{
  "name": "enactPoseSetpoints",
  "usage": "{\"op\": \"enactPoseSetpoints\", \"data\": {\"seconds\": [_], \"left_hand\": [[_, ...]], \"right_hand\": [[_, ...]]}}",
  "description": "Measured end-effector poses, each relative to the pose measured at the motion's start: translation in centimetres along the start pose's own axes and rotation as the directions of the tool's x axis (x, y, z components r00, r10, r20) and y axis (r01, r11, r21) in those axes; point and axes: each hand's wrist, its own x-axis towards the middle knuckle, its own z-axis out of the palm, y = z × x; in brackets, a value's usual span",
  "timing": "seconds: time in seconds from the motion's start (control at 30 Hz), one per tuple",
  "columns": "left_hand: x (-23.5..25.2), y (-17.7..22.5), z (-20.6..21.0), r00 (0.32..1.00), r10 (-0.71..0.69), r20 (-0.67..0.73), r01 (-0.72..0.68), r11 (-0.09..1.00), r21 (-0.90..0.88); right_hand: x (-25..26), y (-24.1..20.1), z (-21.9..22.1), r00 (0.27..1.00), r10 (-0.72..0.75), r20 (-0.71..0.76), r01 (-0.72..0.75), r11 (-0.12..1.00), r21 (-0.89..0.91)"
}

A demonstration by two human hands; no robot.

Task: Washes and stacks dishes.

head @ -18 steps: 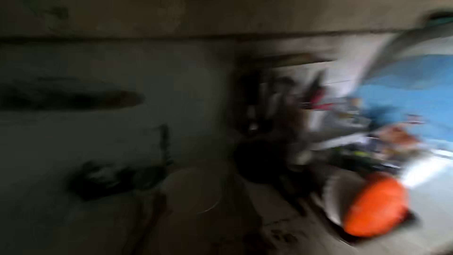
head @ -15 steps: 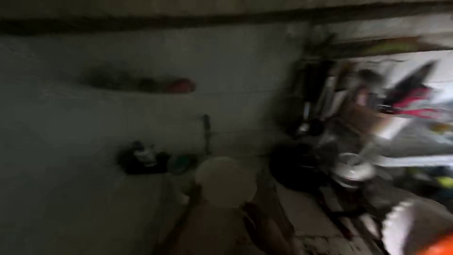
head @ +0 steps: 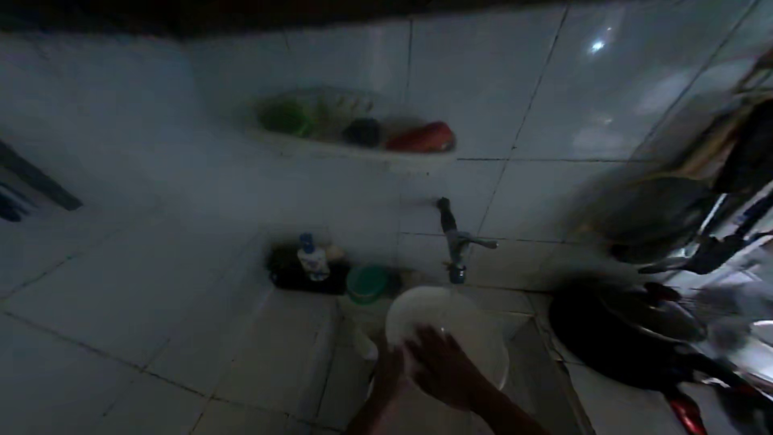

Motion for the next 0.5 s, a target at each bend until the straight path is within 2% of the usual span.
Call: {"op": "enactPoseSetpoints", "data": {"seconds": [0.1,0.17,0.23,0.27,0.33,0.37,0.4,0.43,0.47,0.5], "left_hand": [[-0.4,0.4,-2.0,0.993,-0.116,0.024,0.113,0.989,0.098],[-1.5,1.1,-1.3,0.985,-0.152,0.087,0.141,0.982,0.123],[-2.1,1.8,0.0,0.986,-0.124,0.109,0.111,0.987,0.119],[-2.0,1.5,0.3,0.99,-0.1,0.097,0.09,0.991,0.102],[-1.3,0.4,0.7,0.999,-0.017,0.043,0.014,0.998,0.064],[-0.7,0.3,0.8,1.0,0.01,0.019,-0.012,0.998,0.065],[-0.3,0.3,1.0,1.0,0.017,0.006,-0.018,0.998,0.066],[0.1,0.4,1.3,1.0,0.015,0.003,-0.015,0.998,0.064],[0.6,0.3,1.5,1.0,0.018,-0.003,-0.018,0.999,0.044],[1.2,0.1,1.6,1.0,0.02,-0.016,-0.019,1.0,0.012]], "right_hand": [[0.4,3.8,0.8,0.968,0.225,-0.108,-0.234,0.969,-0.08],[2.7,4.3,0.7,0.956,0.234,-0.179,-0.249,0.966,-0.065],[5.0,3.8,-0.3,0.93,0.272,-0.247,-0.294,0.954,-0.056],[5.5,3.5,-0.5,0.882,0.355,-0.31,-0.382,0.924,-0.029],[5.8,3.1,-0.7,0.727,0.549,-0.413,-0.552,0.825,0.125],[5.7,2.9,-0.6,0.693,0.589,-0.417,-0.583,0.797,0.158],[5.3,2.2,0.1,0.719,0.561,-0.409,-0.555,0.819,0.147],[4.6,1.5,1.1,0.794,0.454,-0.404,-0.45,0.886,0.111],[3.7,0.8,2.0,0.884,0.294,-0.364,-0.29,0.955,0.068],[2.8,0.3,2.1,0.958,0.144,-0.248,-0.135,0.989,0.055]]}}
